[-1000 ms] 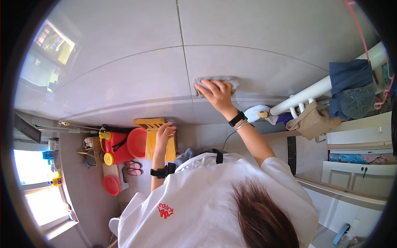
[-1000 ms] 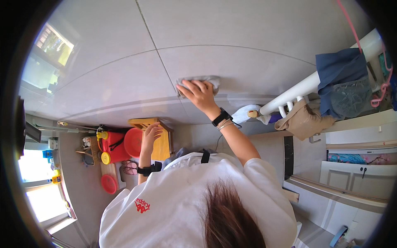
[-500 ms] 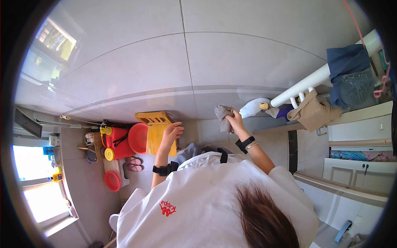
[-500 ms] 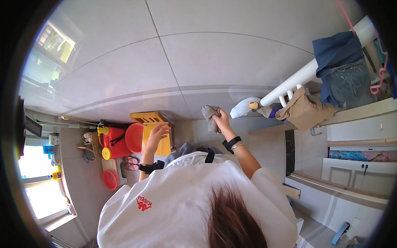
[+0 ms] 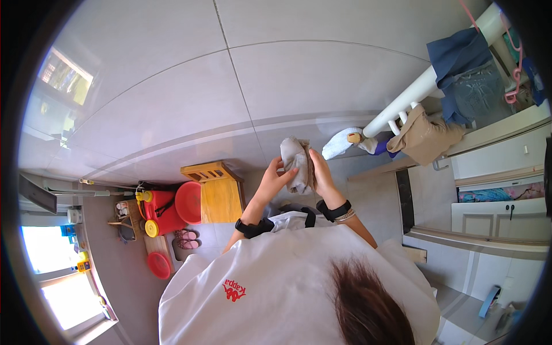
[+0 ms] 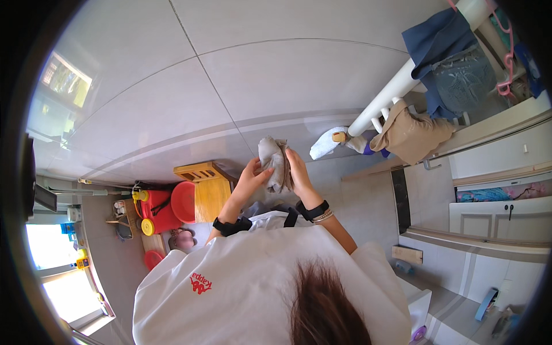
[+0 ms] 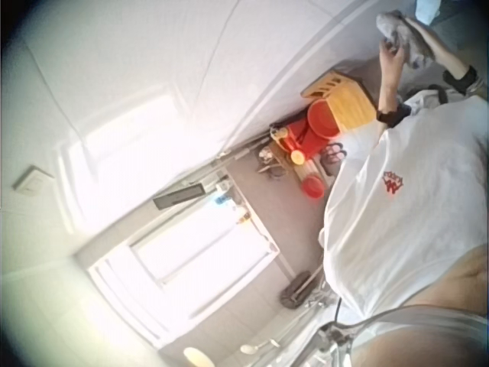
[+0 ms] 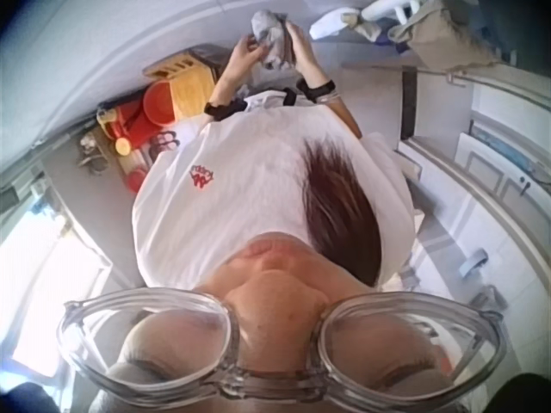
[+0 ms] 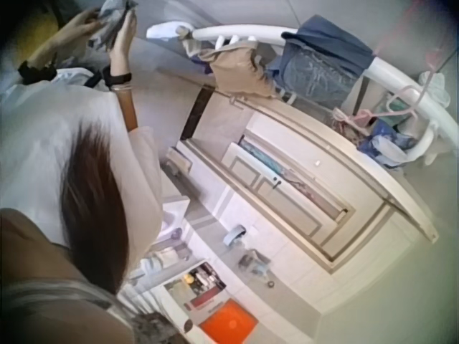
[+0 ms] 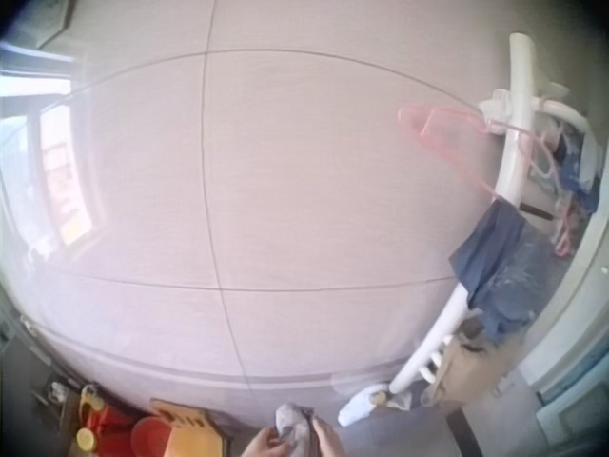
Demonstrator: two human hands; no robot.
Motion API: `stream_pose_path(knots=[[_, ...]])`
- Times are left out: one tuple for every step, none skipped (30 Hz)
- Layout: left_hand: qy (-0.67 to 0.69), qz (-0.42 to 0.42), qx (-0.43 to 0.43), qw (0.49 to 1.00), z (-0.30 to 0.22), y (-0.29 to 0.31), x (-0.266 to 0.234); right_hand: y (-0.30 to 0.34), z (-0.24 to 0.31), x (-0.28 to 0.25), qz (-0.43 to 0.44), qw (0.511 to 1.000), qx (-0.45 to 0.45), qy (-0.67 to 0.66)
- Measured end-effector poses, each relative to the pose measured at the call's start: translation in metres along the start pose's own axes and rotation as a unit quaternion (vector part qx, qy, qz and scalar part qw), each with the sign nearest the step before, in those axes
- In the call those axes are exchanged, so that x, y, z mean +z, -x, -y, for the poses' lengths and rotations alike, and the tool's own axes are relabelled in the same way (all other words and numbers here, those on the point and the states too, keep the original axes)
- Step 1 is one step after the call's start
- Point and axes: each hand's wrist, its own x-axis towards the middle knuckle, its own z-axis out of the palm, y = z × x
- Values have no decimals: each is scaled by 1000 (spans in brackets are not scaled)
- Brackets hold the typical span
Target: The person wipes a glass door and then the tiled wall in a bathroom using a grey cloth. They move around the room to reach different sections of the wall, repeatedly wiping and folding the cloth while cleaning.
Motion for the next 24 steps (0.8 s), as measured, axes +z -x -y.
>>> stream_pose_path(knots=[[-3, 0, 9, 1000, -2, 0, 1, 2, 2, 0, 10, 1000, -6, 16], [-9, -5, 20, 1000, -3, 0, 0, 3, 4, 0, 14, 1000, -13, 23], [-3, -7, 20, 1000, -4, 0, 0, 6, 6, 0, 12, 999, -16, 31], [0, -12, 21, 1000, -6, 0, 0, 7, 7, 1, -5, 999, -12, 46], [2, -20, 16, 1000, -8, 0, 1, 9, 9, 1, -3, 999, -13, 38], [-19, -39, 53, 998, -10, 1, 2, 11, 10, 1, -17, 999, -6, 36], [-42, -61, 85, 994, -13, 3, 3, 14, 10, 1, -10, 1000, -14, 24], [-71, -86, 91, 990, -18, 4, 3, 16, 10, 3, -33, 998, -22, 46], [-183, -171, 198, 948, -22, 7, 8, 18, 10, 4, -34, 997, -44, 60], [-225, -184, 245, 925, -27, 8, 7, 20, 8, 5, -36, 995, -56, 69], [-267, -198, 299, 895, -34, 7, 6, 20, 8, 7, -35, 992, -76, 95], [-309, -211, 348, 860, -39, 7, 4, 21, 8, 7, -36, 989, -84, 117], [-332, -202, 365, 846, -43, 7, 4, 22, 7, 8, -41, 987, -86, 132], [-354, -192, 382, 832, -46, 5, 3, 22, 6, 9, -35, 986, -94, 133], [-372, -184, 398, 818, -48, 2, 3, 21, 5, 10, -34, 987, -95, 129], [-376, -191, 397, 815, -48, -1, 4, 21, 5, 11, -32, 987, -96, 125], [-375, -199, 395, 814, -47, -4, 4, 20, 4, 12, -28, 984, -102, 144], [-375, -206, 392, 815, -45, -6, 4, 20, 3, 12, -24, 981, -107, 163], [-368, -200, 378, 826, -43, -7, 3, 20, 3, 12, -22, 977, -111, 181], [-362, -193, 363, 837, -40, -9, 1, 20, 2, 11, -21, 978, -105, 178], [-356, -186, 352, 846, -38, -10, -1, 21, 2, 11, -19, 979, -102, 174], [-336, -181, 339, 860, -37, -10, -3, 20, 3, 10, -17, 980, -102, 170], [-315, -175, 326, 874, -35, -10, -6, 20, 2, 10, -15, 982, -99, 161], [-294, -168, 313, 887, -34, -10, -8, 20, 2, 9, -21, 981, -100, 162]])
